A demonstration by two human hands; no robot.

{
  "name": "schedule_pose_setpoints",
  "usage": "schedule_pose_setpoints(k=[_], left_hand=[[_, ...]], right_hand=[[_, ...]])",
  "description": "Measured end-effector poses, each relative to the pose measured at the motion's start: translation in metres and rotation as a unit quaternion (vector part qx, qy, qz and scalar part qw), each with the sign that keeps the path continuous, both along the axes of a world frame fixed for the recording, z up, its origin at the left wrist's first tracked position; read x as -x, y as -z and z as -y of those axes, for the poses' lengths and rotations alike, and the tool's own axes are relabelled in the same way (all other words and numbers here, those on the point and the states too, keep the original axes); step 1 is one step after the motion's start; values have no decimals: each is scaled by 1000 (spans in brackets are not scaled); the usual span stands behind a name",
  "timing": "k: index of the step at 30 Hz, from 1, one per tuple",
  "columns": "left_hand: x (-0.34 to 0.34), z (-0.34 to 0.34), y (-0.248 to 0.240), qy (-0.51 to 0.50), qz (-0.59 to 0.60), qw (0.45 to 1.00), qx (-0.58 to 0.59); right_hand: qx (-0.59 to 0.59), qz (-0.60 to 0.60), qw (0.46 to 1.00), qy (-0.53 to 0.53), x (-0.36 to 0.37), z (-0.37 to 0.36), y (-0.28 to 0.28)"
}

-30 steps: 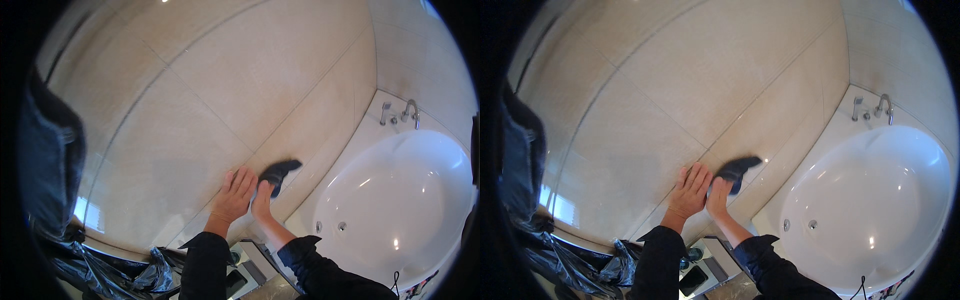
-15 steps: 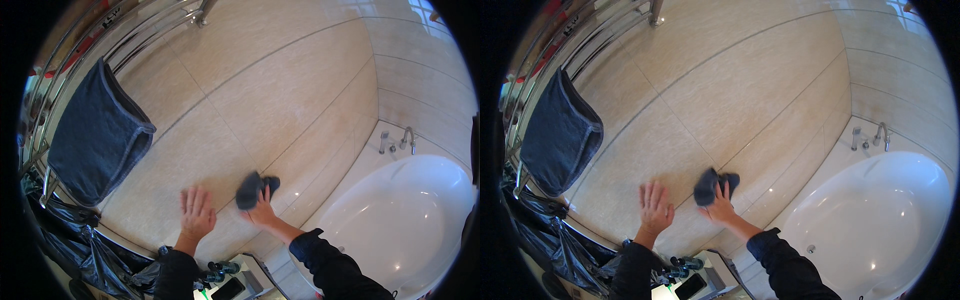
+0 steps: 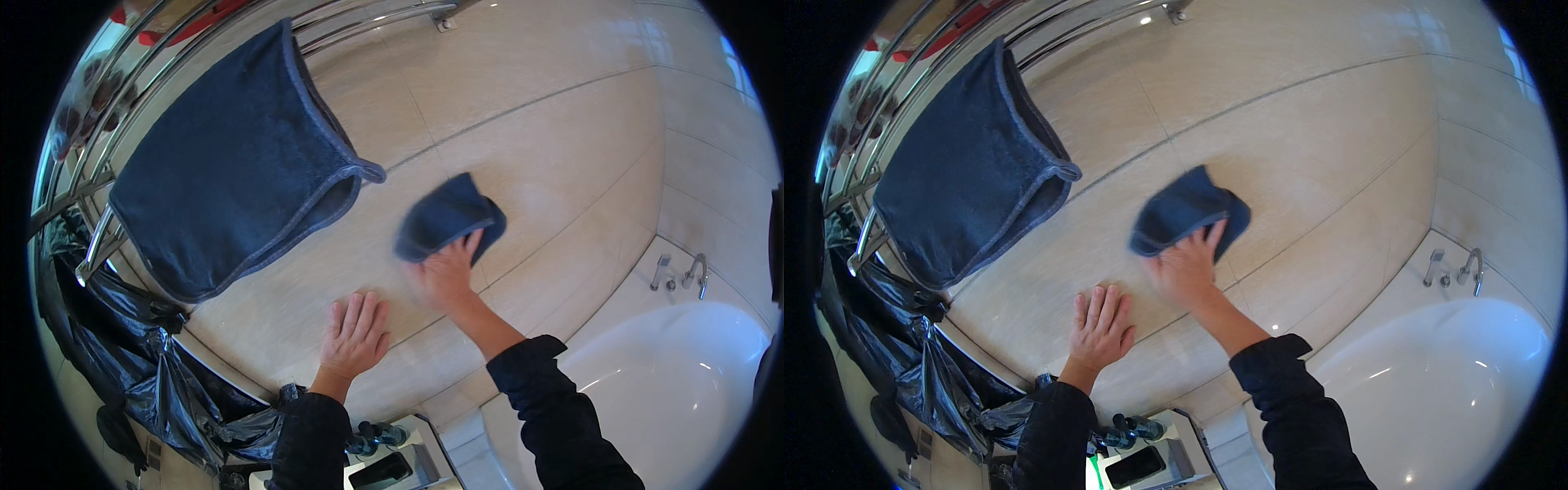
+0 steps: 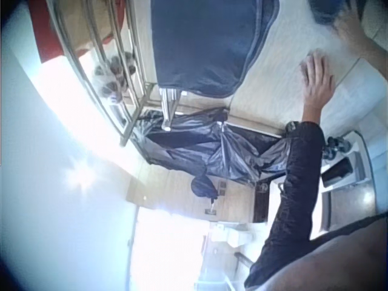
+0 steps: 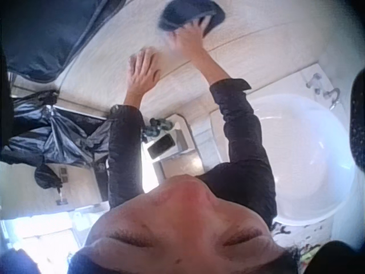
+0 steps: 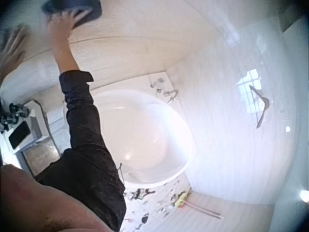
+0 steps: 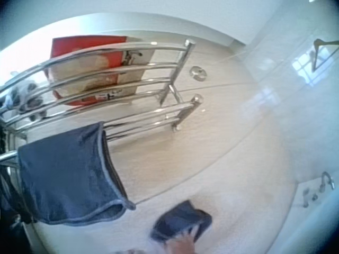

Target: The person wipes the tiled wall and the glass shower door with a dark cloth. They move around the bathroom, cleaning different sections of the wall and the door frame.

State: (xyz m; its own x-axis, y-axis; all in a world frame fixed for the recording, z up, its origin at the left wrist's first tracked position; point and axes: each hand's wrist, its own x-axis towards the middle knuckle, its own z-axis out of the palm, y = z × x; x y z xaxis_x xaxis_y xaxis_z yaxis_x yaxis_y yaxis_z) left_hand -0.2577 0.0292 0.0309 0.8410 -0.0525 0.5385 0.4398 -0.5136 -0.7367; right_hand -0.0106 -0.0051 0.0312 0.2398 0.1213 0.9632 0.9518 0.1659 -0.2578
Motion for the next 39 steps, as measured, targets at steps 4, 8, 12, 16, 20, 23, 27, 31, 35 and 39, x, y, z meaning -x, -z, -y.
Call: schedule_pose_setpoints(k=[4,8,12,16,20,23,27,31,35,39], left_hand=[[1,-5,3,4,2,1000,5],[-1,-2,4,4,-2,1000,16],[2,2,2,2,4,1000,-10],[1,7,-3,-4,-6,1000,-10],[5,10,-4,-18,-3,1000,-5],[0,8,-3,-4,7,1000,-10],[-1,8,-3,8,10,1000,-3],[1,12,-6,20,22,1000,3],[2,10,-7,14,6,1000,-7],[3,9,-6,20,10,1000,-15]], right_hand=[[73,69,989,-108,26,1,10],[211,84,963,-146,14,16,102],[205,16,974,-90,-52,29,96],[18,17,999,40,-107,10,-12],[127,-49,986,93,-77,9,-124],[12,63,992,104,-46,9,-154],[90,180,979,4,-18,11,-125],[178,225,957,-35,-17,24,-60],[98,206,973,-43,-54,37,-46],[23,102,994,16,-82,23,-101]])
